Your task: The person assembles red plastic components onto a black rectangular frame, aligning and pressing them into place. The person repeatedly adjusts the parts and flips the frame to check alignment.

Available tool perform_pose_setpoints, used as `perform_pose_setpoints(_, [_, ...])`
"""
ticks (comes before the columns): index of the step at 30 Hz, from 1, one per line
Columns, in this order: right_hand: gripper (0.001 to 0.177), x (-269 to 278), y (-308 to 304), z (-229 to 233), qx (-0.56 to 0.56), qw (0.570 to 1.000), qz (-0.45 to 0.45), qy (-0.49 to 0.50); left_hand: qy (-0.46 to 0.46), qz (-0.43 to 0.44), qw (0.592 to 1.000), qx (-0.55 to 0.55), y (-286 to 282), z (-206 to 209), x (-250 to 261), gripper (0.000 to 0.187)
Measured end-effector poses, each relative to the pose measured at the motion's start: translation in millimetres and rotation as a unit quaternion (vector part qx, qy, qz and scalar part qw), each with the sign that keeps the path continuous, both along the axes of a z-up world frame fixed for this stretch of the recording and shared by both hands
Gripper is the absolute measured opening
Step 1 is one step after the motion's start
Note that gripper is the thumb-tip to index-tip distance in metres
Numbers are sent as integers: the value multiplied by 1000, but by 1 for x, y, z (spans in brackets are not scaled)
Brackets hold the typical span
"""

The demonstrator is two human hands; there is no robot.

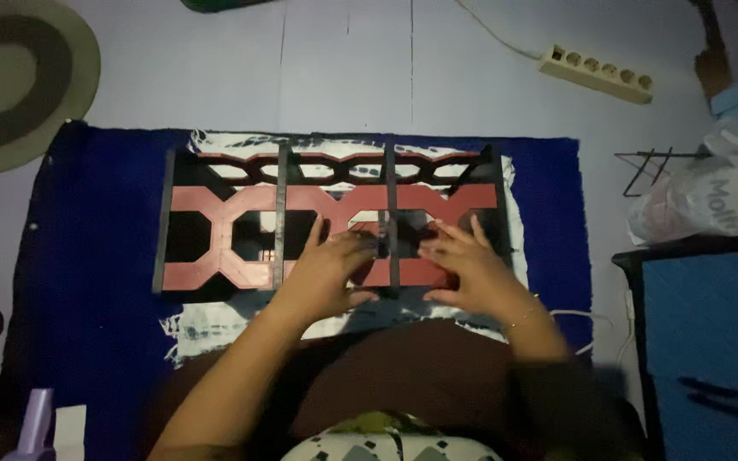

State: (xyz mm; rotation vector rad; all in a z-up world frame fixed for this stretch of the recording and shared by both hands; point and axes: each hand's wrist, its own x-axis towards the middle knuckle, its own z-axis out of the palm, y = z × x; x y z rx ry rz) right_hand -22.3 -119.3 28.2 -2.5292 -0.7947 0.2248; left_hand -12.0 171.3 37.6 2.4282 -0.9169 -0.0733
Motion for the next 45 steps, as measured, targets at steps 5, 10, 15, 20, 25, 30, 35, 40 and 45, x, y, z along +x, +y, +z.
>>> perform_pose_setpoints(5, [53, -3, 11, -10, 13, 999, -46, 26, -28, -8, 1000, 4, 3, -29, -2, 58])
perform_pose_setpoints(10, [49, -13, 15, -18, 88, 995, -41, -23, -35, -7, 999, 7, 3, -44, -8, 54])
perform_pose_setpoints(15, [48, -16, 19, -16, 82, 994, -53, -45, 10, 1, 1000, 15, -4, -36, -7, 55])
perform_pose_setpoints(20, [48, -26, 11, -24, 121, 980, -102, -123, 20, 36, 998, -50, -23, -8, -11, 70])
perform_pose_setpoints(25, [30, -16, -51, -53, 353, 837, -413, -70, -5, 57, 996, -70, -61, 11, -19, 76])
perform_pose_setpoints(30, [21, -18, -86, -75, 226, 831, -509, -25, 15, 60, 997, 48, -103, -2, -12, 69])
perform_pose_setpoints(35, [23, -26, -81, -98, 146, 839, -519, -67, -41, 54, 996, 54, -116, -40, -9, 41])
perform_pose_setpoints(40, [20, -32, -65, -97, 121, 856, -457, -209, -76, 56, 995, -31, -122, -76, -10, 32])
perform_pose_setpoints(45, [19, -31, -60, -82, 99, 871, -451, -166, -56, 48, 997, 15, -132, -82, -5, 27])
